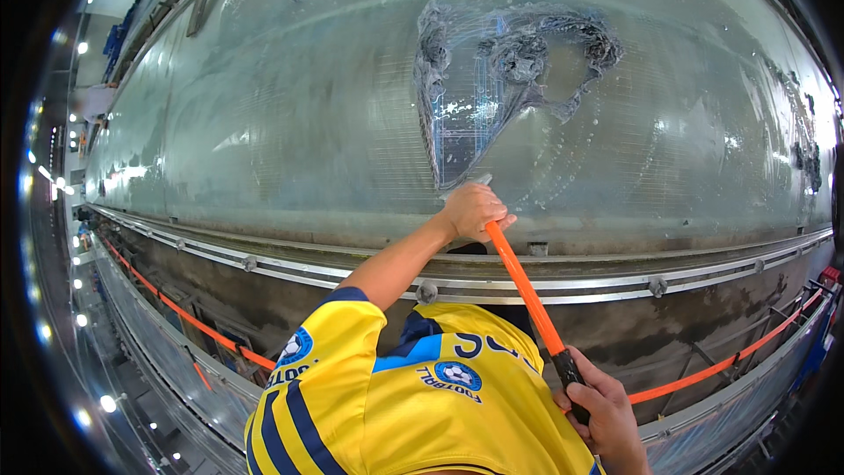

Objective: The person uses a squeegee and a cloth to clean a large glass surface. They repeatedly wipe the glass with the cloth and then use the squeegee to remove water and residue, working methodically across the surface.

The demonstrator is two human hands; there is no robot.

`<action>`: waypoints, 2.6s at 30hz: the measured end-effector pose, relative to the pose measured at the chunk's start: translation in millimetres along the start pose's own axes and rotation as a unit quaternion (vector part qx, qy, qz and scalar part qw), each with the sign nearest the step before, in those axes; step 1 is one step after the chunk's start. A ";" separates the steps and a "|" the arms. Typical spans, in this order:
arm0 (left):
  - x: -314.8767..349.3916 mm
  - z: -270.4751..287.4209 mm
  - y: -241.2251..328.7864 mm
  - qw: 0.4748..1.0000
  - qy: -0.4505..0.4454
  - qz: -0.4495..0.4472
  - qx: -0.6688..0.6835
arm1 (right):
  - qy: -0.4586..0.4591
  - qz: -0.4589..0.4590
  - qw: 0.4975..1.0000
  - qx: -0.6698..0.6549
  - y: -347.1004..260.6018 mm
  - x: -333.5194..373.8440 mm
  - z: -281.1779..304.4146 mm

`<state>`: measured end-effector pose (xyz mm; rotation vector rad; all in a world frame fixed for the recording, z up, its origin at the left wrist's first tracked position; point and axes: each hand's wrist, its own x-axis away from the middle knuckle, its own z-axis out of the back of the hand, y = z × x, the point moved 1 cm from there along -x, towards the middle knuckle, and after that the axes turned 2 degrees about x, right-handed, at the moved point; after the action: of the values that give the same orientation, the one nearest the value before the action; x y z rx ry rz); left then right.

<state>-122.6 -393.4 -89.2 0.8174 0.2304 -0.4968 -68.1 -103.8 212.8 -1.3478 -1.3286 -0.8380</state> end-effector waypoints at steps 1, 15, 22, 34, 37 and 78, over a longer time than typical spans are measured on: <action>-4.1 2.3 -1.4 1.000 0.000 -0.003 0.013 | 0.014 0.017 1.000 0.008 -2.4 -1.9 2.9; -205.9 -13.8 -132.7 0.988 -0.006 -0.137 0.066 | 0.095 0.145 0.977 -0.122 -119.4 -50.7 -34.1; -198.9 -28.4 -111.0 0.989 -0.037 -0.143 0.029 | 0.035 0.163 0.970 -0.179 -66.5 -54.9 -12.0; 64.6 8.9 25.4 0.997 -0.012 -0.046 0.053 | 0.029 0.061 0.992 -0.107 103.8 16.1 -57.9; 61.5 22.1 5.9 0.998 0.010 -0.058 0.027 | 0.033 0.070 0.994 -0.080 97.6 6.6 -73.3; 23.5 45.4 -34.5 0.994 -0.037 -0.083 0.058 | 0.038 0.043 0.991 -0.121 51.8 -7.8 -100.1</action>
<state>-119.5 -455.0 -89.9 0.8950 0.2034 -0.7009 -1.4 -194.7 219.3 -1.5328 -1.1281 -1.0056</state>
